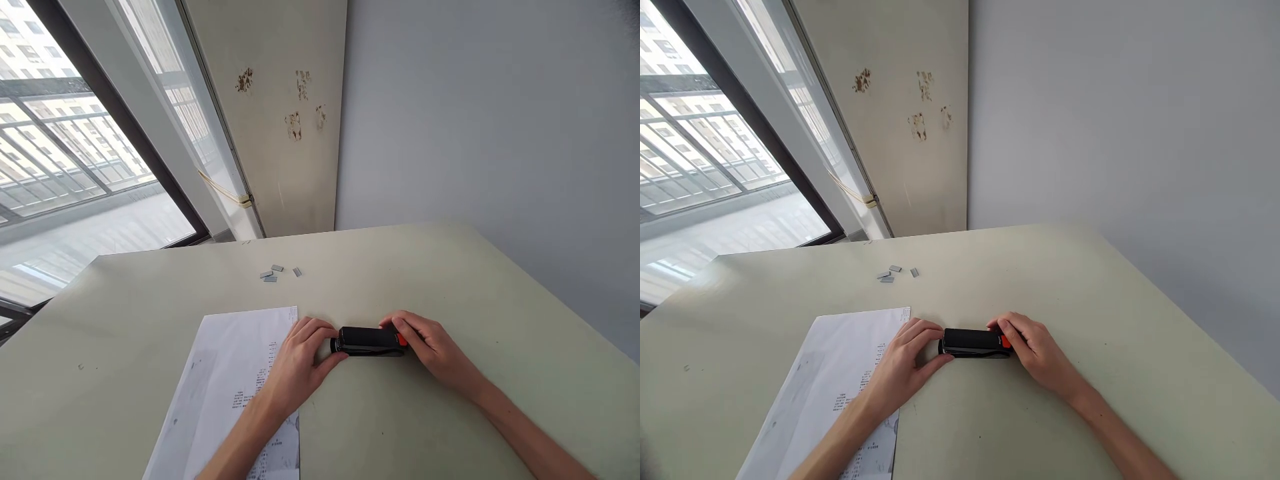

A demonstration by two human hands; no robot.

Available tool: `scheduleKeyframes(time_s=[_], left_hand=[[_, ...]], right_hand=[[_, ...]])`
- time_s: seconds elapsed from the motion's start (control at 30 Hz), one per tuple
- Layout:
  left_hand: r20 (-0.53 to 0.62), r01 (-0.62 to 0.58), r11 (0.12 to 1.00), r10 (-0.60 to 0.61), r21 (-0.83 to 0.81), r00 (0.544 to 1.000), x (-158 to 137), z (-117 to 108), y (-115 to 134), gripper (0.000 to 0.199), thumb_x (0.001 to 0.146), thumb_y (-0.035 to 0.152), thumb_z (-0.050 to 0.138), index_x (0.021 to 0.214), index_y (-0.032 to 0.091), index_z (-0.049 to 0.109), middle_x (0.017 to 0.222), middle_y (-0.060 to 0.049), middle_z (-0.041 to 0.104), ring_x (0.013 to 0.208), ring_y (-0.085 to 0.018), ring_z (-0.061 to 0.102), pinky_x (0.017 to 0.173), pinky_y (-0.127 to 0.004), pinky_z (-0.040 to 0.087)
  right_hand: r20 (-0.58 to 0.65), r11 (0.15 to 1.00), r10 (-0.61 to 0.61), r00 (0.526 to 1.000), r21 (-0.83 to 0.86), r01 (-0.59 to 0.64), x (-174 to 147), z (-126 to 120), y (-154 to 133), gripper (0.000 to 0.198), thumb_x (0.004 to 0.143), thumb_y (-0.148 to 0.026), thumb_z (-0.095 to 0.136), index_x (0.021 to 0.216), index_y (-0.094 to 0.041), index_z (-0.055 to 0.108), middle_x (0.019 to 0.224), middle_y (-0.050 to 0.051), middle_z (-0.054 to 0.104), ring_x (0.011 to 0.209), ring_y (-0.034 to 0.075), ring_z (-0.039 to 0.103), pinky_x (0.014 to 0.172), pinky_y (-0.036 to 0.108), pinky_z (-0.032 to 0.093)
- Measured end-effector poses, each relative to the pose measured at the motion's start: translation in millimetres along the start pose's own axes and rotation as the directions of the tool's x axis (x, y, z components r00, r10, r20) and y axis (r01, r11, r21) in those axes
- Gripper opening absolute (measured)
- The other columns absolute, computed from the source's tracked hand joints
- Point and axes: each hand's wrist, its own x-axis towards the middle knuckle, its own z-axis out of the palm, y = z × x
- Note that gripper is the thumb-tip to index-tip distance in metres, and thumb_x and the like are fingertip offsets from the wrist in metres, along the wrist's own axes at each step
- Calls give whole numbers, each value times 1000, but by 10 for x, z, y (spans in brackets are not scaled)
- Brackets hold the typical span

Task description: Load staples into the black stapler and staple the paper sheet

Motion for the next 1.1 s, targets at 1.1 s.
scheduleKeyframes(time_s=[1.1], left_hand=[[22,10,999,-11,44,1000,12,-68,43,12,107,30,55,112,25,65,112,-5,73,101,-22,67,89,-39,54]], right_hand=[[111,989,-121,986,-69,129,-5,-11,41,23,100,-45,65,117,-30,68,112,4,75,95,23,69,81,34,54]])
